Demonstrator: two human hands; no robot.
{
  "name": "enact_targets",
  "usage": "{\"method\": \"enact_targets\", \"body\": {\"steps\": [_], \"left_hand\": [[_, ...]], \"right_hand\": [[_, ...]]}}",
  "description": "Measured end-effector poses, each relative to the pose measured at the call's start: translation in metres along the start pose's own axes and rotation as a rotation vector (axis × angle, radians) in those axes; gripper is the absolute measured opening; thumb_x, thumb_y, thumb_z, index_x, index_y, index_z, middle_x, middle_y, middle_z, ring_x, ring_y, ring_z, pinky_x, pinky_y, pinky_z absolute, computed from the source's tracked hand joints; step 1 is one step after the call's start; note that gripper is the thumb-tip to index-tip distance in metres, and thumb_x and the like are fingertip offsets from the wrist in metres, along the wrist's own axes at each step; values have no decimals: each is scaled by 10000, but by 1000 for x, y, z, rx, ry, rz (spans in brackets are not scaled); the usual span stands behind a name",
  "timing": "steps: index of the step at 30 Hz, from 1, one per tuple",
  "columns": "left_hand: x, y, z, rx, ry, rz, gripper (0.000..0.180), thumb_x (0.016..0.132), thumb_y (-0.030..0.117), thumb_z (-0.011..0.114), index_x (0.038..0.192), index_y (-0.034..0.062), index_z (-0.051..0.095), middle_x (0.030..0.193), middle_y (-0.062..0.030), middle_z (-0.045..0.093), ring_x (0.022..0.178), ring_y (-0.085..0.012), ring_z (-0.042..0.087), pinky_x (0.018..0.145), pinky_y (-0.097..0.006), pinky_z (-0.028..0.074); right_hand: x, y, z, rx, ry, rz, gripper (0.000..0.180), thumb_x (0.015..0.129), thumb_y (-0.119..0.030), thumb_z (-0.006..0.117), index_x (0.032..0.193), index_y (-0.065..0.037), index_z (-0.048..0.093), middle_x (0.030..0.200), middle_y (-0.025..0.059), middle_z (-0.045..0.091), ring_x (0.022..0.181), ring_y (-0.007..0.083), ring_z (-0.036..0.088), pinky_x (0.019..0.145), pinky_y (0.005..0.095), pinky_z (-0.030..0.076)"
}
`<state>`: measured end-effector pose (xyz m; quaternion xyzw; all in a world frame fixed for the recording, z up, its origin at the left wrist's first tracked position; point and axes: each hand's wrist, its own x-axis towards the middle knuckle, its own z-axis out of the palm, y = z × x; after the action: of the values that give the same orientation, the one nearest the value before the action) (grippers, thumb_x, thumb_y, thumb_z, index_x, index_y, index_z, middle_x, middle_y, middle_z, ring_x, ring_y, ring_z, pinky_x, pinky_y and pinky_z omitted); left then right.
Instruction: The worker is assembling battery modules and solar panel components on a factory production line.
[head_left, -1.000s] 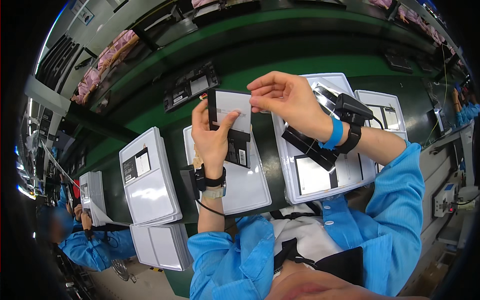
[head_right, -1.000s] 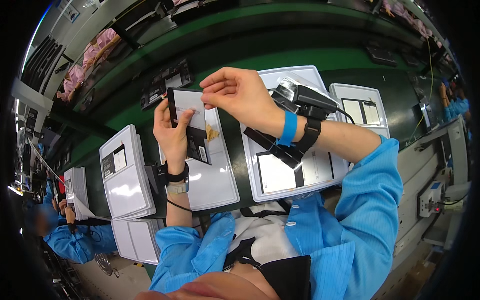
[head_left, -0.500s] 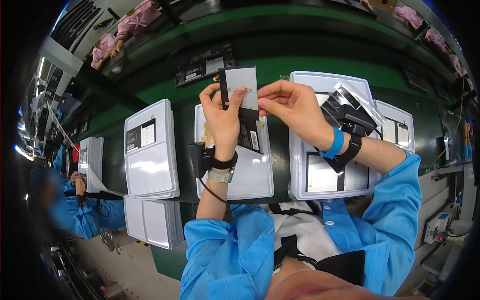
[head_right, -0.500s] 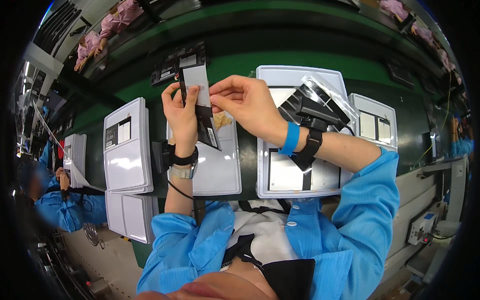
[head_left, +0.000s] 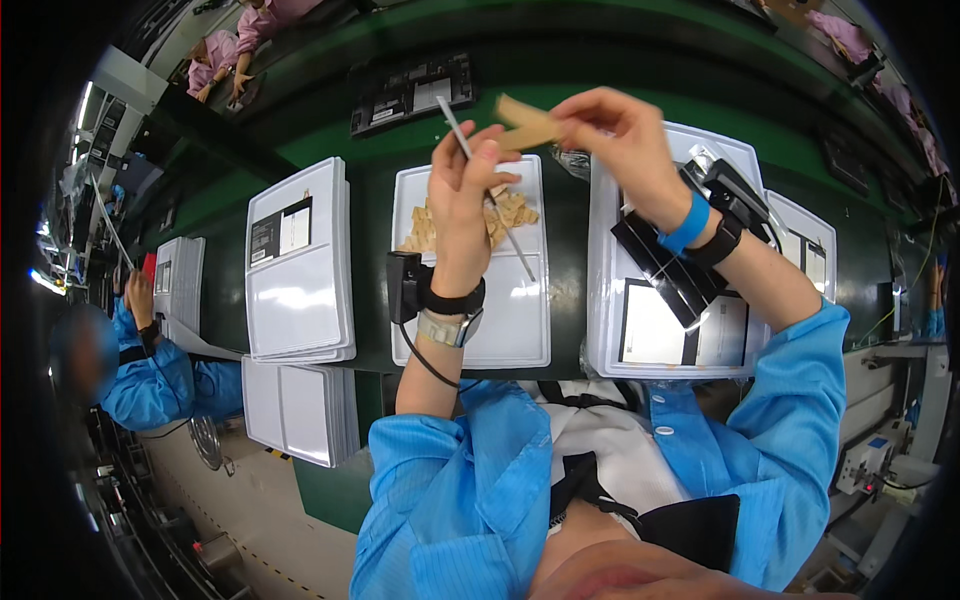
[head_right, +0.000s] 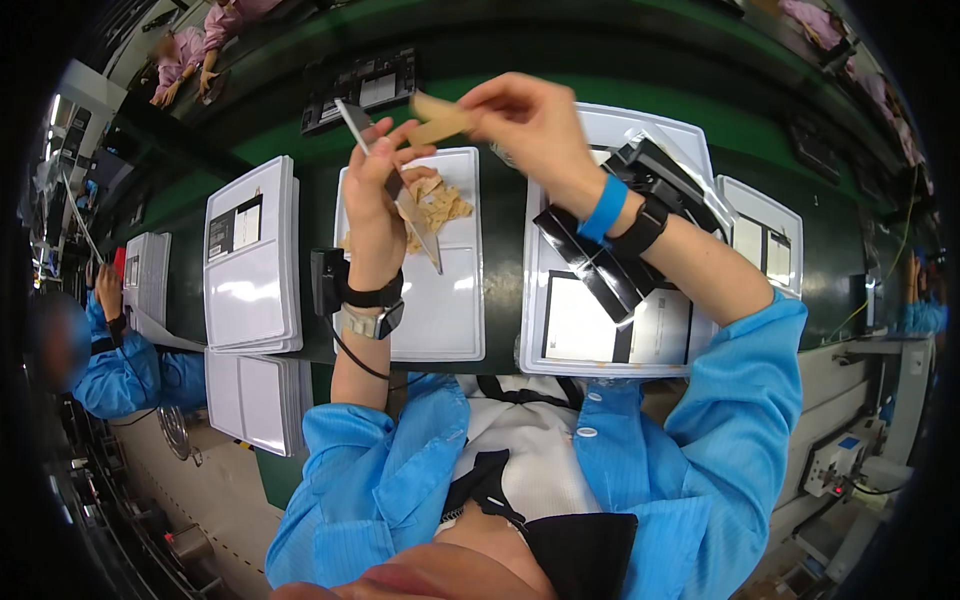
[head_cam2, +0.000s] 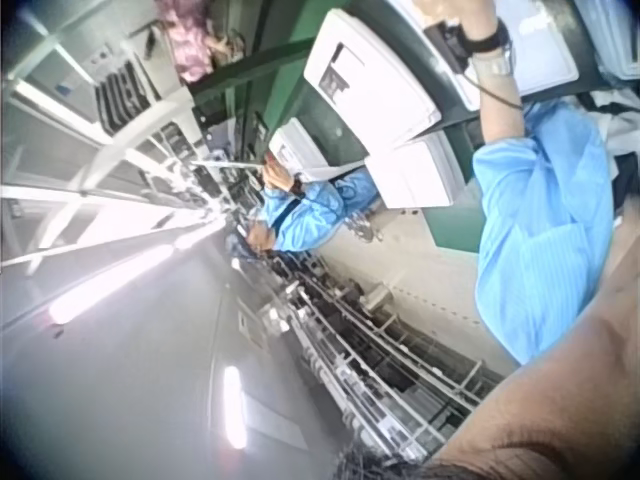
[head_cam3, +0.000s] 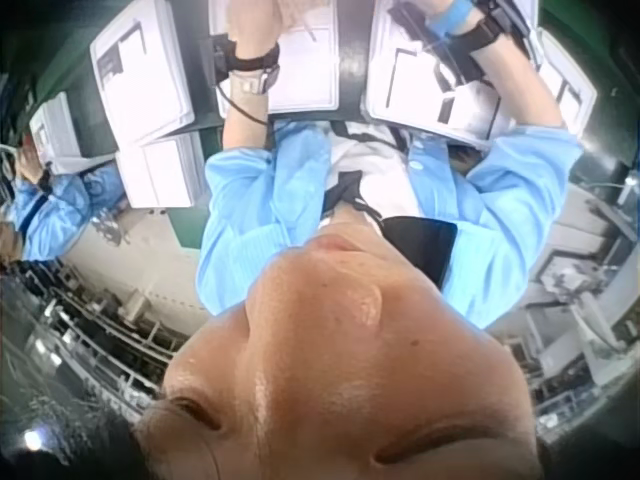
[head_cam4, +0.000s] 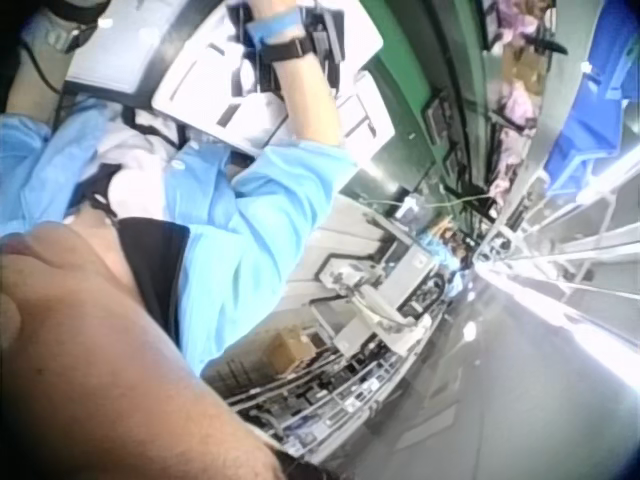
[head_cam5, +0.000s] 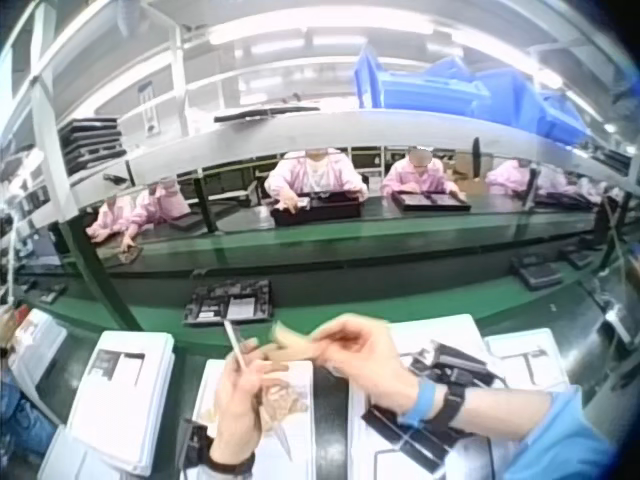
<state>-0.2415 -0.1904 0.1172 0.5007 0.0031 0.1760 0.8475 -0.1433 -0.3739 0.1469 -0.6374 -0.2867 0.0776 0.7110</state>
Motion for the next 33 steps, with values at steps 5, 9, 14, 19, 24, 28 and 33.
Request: {"method": "enact_targets", "body": {"steps": [5,9,14,19,24,28,33], "left_hand": [[-2,-2,2,68,144,143,687,942,203,771,1440,-69,382,1347,-199,557,1123,-232,651,942,-342,560],[0,-10,8,225,261,246,659,966,303,742,1406,-74,428,1326,-206,591,1146,-284,666,964,-395,572],[-1,-7,2,-31,102,164,631,979,227,710,1434,-57,378,1366,-209,552,1189,-283,629,1034,-407,532],[5,-6,-14,-177,137,223,611,1025,338,611,1431,-50,370,1365,-250,538,1223,-371,617,1093,-485,498],[5,-4,-19,-91,246,384,561,1025,273,624,1428,-38,388,1315,-227,558,1183,-365,636,1073,-471,516],[1,-7,-26,-89,133,318,626,1018,407,576,1445,-22,413,1303,-207,591,1171,-348,641,1050,-494,522],[-17,39,-67,-454,71,8,904,922,722,459,1494,25,417,1359,-242,568,1235,-409,591,1142,-593,419]], "right_hand": [[-41,-22,41,-223,-86,-84,114,911,-28,723,1006,30,747,982,110,760,893,190,762,831,291,608],[-51,-26,58,-187,-100,-36,111,924,-13,722,1021,36,740,984,100,757,893,165,744,847,281,602],[-31,-10,44,-11,-168,117,114,915,4,718,1020,43,742,950,102,771,872,133,744,815,266,604],[-21,-12,23,-342,-29,-147,130,920,-62,722,1028,7,745,926,92,766,824,146,743,761,281,596],[-63,-29,65,-421,-205,-252,152,847,-21,783,995,-8,755,873,130,732,775,231,738,720,314,598],[-50,-12,56,-314,-212,-4,145,879,2,740,1024,11,751,920,113,768,827,169,745,760,282,597],[-25,-28,45,-499,-62,-324,175,859,80,702,1014,5,734,951,95,718,848,177,727,772,279,576]]}}
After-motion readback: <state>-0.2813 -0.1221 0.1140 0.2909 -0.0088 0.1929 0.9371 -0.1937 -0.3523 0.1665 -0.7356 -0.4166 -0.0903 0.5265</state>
